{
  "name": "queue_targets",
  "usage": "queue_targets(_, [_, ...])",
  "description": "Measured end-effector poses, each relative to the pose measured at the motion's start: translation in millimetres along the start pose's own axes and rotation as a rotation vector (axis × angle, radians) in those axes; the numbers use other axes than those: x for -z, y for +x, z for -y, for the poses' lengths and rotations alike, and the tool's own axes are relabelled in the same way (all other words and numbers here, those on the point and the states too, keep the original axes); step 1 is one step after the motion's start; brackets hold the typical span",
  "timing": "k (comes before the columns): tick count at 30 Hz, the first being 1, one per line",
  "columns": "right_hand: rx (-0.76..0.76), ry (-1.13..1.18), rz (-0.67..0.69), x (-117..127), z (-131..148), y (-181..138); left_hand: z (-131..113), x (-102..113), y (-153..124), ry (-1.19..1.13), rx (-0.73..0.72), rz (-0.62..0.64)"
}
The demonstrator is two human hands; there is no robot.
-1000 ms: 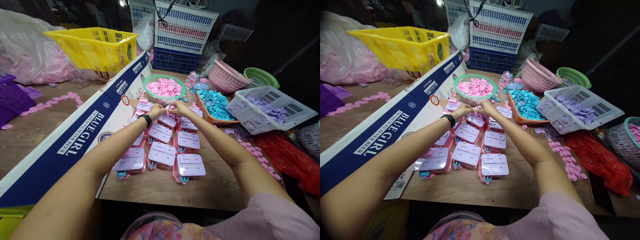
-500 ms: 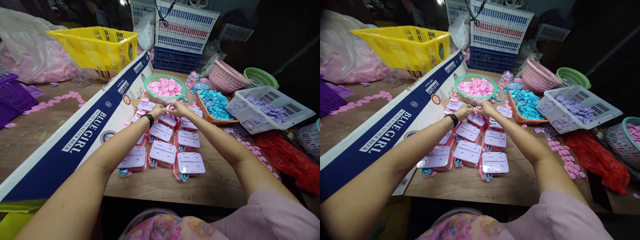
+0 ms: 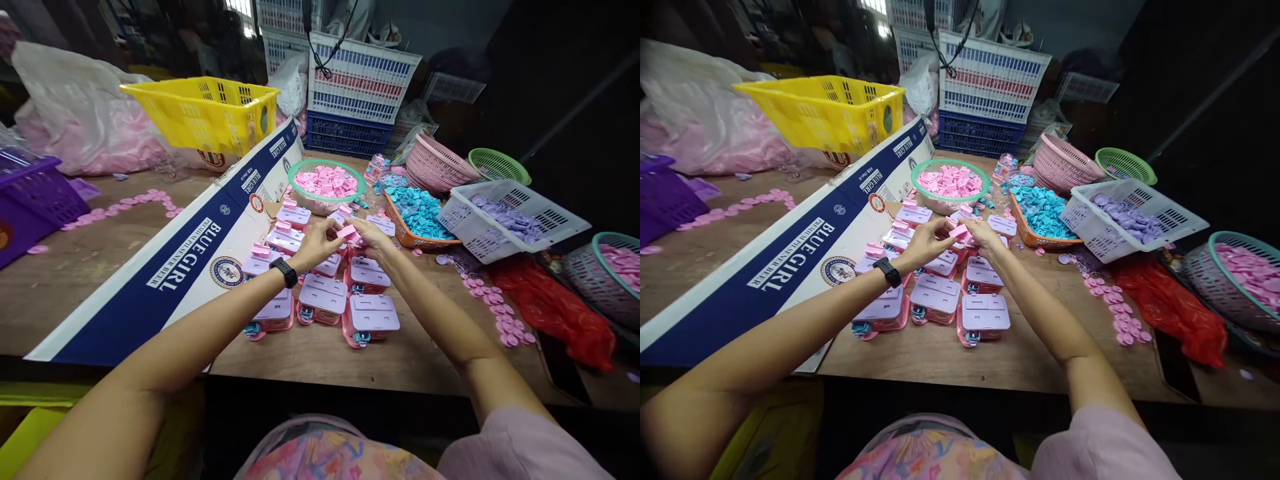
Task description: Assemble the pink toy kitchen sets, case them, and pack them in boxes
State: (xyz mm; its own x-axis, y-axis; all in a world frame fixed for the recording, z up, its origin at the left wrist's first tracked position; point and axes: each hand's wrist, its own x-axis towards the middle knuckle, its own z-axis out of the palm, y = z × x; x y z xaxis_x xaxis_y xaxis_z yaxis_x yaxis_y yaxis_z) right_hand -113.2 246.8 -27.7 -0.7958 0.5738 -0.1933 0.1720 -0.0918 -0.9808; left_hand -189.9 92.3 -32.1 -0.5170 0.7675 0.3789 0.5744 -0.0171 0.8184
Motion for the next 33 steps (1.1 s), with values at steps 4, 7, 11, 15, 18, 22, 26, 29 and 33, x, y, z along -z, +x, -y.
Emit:
queue_targets(4, [0.070, 0.112, -0.148, -3.1, -1.7, -13.9, -2.7, 6.4, -9.3, 0.211, -0.036, -0.161])
queue_targets(7, [0.169, 0.108, -0.111, -6.5, -8.2, -25.7, -3.7, 11.5, -13.5, 0.532, -0.064, -0.215])
queue_targets(11, [0.145, 0.031, 0.024, -12.1, -13.4, -32.7, -5.7, 13.3, -18.0, 0.765, -0.141, -0.118])
queue_targets(15, [0.104, -0.039, 0.015, -15.0, -11.9, -27.8, -4.0, 12.3, -20.9, 0.825, -0.181, -0.066])
queue_targets(18, [-0.006, -0.025, 0.071, -17.9, -12.0, -21.8, -0.3, 12.6, -22.6, 0.834, -0.216, -0.035])
queue_targets(22, [0.055, -0.085, 0.116, -15.2, -12.7, -10.6, 7.4, 19.3, -22.0, 0.702, -0.234, -0.021])
queue_targets(26, [0.299, -0.459, 0.224, -4.5, -5.4, 2.6, 21.9, 31.7, -14.7, 0.319, -0.088, -0.054])
queue_targets(29, [0.388, -0.820, 0.330, -5.8, 4.8, 8.5, 32.5, 36.0, -7.5, 0.227, 0.151, -0.077])
queue_targets(33, [0.497, -1.131, 0.365, -23.5, 16.2, 12.6, 38.4, 33.6, -0.7, 0.206, 0.320, -0.004])
